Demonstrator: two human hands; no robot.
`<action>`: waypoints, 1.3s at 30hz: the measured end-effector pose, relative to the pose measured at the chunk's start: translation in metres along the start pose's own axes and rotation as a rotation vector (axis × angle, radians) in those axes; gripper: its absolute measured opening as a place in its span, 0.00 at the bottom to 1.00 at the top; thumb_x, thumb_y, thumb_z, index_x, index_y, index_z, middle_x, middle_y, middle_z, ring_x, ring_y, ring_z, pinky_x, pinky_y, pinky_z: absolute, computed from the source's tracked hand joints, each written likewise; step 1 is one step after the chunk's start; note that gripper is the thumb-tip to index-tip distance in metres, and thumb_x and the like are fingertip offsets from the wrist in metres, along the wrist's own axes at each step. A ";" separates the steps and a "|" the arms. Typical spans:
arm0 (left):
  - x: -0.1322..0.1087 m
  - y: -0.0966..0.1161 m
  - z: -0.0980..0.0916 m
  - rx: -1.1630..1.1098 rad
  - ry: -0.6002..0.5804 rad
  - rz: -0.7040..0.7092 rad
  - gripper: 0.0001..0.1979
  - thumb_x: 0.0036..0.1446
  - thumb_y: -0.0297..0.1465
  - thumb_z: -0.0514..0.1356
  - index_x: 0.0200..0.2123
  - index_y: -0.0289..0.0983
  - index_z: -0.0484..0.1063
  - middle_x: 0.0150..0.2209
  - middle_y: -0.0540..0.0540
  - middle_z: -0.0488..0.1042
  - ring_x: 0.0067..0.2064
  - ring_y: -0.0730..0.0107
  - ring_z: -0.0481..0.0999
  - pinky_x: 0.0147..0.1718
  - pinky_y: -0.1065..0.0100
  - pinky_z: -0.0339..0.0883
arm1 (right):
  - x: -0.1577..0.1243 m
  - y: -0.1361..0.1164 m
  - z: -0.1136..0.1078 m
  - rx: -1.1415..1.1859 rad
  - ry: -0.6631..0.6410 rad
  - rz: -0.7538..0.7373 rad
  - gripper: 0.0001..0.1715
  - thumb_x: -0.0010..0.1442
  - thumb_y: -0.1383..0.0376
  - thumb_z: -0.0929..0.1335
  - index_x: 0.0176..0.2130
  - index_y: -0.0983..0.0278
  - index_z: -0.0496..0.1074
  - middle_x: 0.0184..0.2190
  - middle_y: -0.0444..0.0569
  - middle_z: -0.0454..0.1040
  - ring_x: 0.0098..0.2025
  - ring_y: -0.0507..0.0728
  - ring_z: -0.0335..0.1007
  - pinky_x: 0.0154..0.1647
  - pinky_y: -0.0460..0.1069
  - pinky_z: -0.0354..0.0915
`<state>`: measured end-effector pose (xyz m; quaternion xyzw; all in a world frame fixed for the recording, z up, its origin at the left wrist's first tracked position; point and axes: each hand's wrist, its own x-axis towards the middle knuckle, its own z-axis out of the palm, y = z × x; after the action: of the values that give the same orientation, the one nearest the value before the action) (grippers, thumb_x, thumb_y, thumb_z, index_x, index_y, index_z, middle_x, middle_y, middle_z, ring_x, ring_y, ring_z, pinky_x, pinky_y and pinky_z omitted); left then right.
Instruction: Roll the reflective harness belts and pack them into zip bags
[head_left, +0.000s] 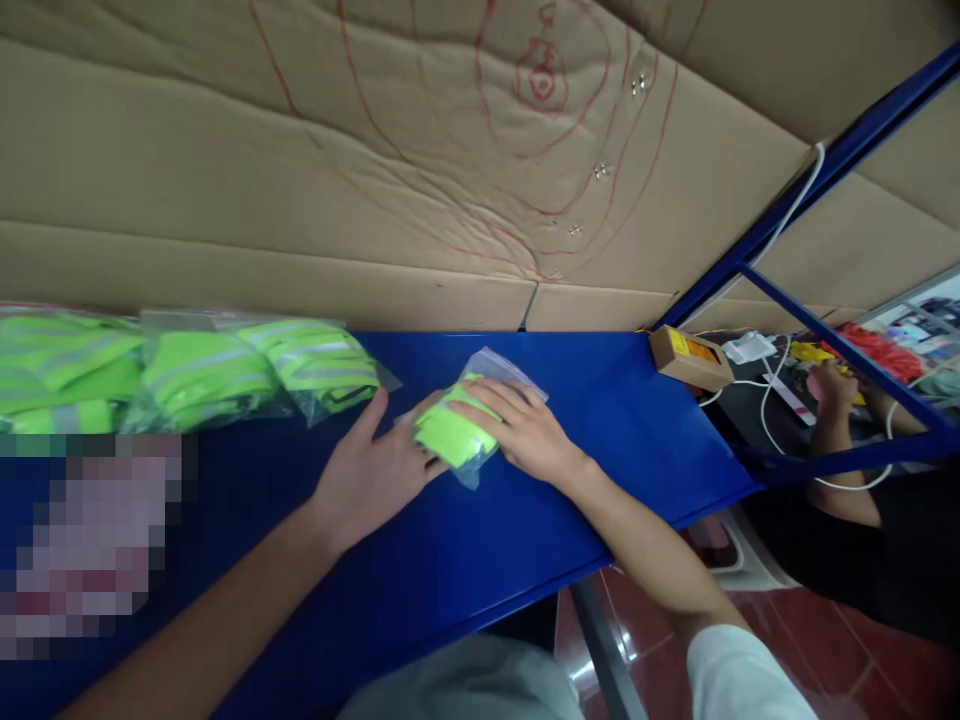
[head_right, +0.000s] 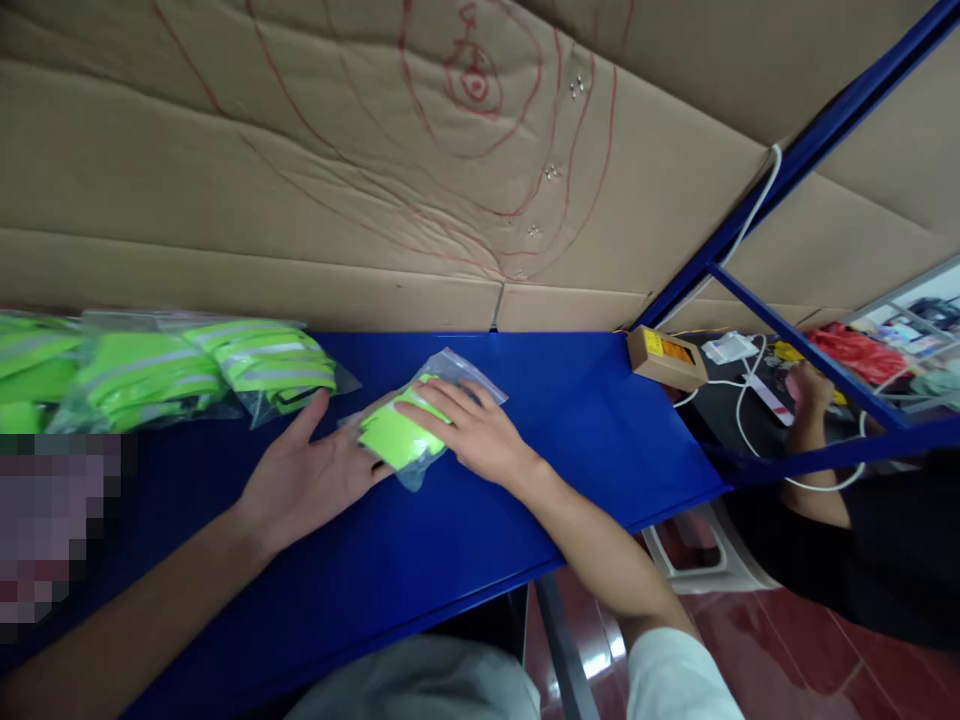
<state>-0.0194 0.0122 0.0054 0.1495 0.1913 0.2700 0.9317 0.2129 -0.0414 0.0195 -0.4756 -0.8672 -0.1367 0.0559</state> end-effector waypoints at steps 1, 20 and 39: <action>0.000 -0.001 0.001 0.024 0.011 0.012 0.37 0.69 0.54 0.51 0.74 0.42 0.55 0.68 0.40 0.68 0.71 0.51 0.63 0.71 0.48 0.55 | 0.000 0.004 0.001 -0.014 -0.010 0.062 0.39 0.68 0.75 0.60 0.74 0.57 0.55 0.75 0.47 0.55 0.76 0.57 0.47 0.73 0.58 0.51; 0.000 -0.006 0.000 0.465 0.088 0.094 0.28 0.66 0.50 0.58 0.59 0.37 0.76 0.68 0.38 0.66 0.64 0.47 0.65 0.50 0.57 0.71 | -0.004 0.000 0.025 -0.070 0.021 0.619 0.29 0.71 0.60 0.65 0.67 0.64 0.67 0.66 0.65 0.67 0.65 0.77 0.61 0.61 0.74 0.60; 0.003 -0.013 -0.004 0.550 0.090 0.130 0.23 0.64 0.46 0.63 0.51 0.34 0.79 0.57 0.34 0.74 0.53 0.53 0.73 0.44 0.60 0.71 | -0.070 0.150 0.057 -0.142 0.022 1.049 0.32 0.73 0.65 0.55 0.70 0.65 0.63 0.74 0.56 0.55 0.75 0.67 0.46 0.71 0.69 0.48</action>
<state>-0.0135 0.0039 -0.0040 0.3964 0.2887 0.2735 0.8274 0.3793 -0.0051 -0.0234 -0.8466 -0.5008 -0.1538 0.0937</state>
